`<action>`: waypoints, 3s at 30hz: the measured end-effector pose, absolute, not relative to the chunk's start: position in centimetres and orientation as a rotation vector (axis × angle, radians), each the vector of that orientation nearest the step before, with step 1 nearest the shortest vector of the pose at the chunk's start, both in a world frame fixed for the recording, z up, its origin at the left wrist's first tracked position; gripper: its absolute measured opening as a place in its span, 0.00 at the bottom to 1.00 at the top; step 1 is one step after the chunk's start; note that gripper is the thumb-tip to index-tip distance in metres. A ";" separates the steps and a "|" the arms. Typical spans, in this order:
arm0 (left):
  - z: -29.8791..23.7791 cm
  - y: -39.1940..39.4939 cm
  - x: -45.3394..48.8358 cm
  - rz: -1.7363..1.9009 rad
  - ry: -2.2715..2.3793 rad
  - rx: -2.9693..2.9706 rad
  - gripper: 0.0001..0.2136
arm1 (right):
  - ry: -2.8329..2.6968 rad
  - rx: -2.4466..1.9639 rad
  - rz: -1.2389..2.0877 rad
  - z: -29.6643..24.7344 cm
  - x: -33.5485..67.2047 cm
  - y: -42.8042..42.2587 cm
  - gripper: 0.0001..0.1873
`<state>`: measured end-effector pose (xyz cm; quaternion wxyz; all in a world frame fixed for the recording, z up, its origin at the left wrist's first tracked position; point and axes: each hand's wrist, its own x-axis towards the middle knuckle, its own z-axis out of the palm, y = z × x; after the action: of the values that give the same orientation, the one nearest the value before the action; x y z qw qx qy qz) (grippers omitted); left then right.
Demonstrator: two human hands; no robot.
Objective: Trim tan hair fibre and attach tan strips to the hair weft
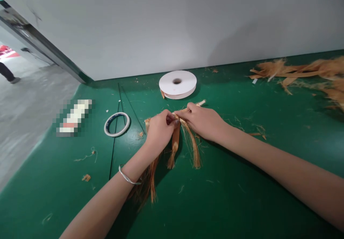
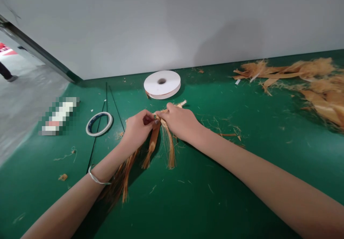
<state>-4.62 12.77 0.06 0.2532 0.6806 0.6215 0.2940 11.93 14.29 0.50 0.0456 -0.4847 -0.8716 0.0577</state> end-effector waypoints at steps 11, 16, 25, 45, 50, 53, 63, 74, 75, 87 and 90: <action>-0.1 13.0 -4.7 0.791 1.703 1.874 0.04 | -2.697 -1.492 0.174 0.3 11.7 14.5 0.21; -0.1 12.9 -4.6 0.772 1.690 1.880 0.04 | -2.748 -1.480 0.056 -0.3 11.6 14.7 0.22; -0.2 13.1 -4.5 0.783 1.694 1.899 0.04 | -2.782 -1.455 -0.010 -0.1 11.4 14.6 0.23; -0.6 13.0 -4.6 0.778 1.692 1.863 0.05 | -2.551 -1.511 0.373 -0.8 11.9 15.6 0.23; -0.4 12.7 -4.6 0.776 1.689 1.871 0.05 | -2.502 -1.485 0.427 -0.9 12.3 15.8 0.24; -0.3 12.5 -4.6 0.768 1.677 1.861 0.04 | -2.538 -1.470 0.327 -1.1 12.3 15.7 0.23; 0.0 12.5 -4.7 0.751 1.675 1.933 0.03 | -2.642 -1.385 0.140 -1.4 12.2 15.3 0.22; 0.4 12.8 -6.1 0.405 1.579 2.627 0.11 | -2.598 -1.421 0.354 -1.2 12.5 16.0 0.23; 0.4 12.9 -6.1 0.380 1.565 2.663 0.11 | -2.569 -1.415 0.401 -1.1 12.6 16.1 0.24; 0.4 12.7 -6.6 0.269 1.511 2.863 0.14 | -2.669 -1.502 -0.343 3.3 16.8 11.9 0.23; 0.4 12.6 -6.6 0.240 1.518 2.872 0.14 | -2.692 -1.552 -0.641 3.5 18.8 10.0 0.23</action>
<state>-6.63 12.60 0.37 -0.0577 0.8802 0.4653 0.0735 18.77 10.02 3.50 -0.0154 -0.4892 -0.8484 -0.2019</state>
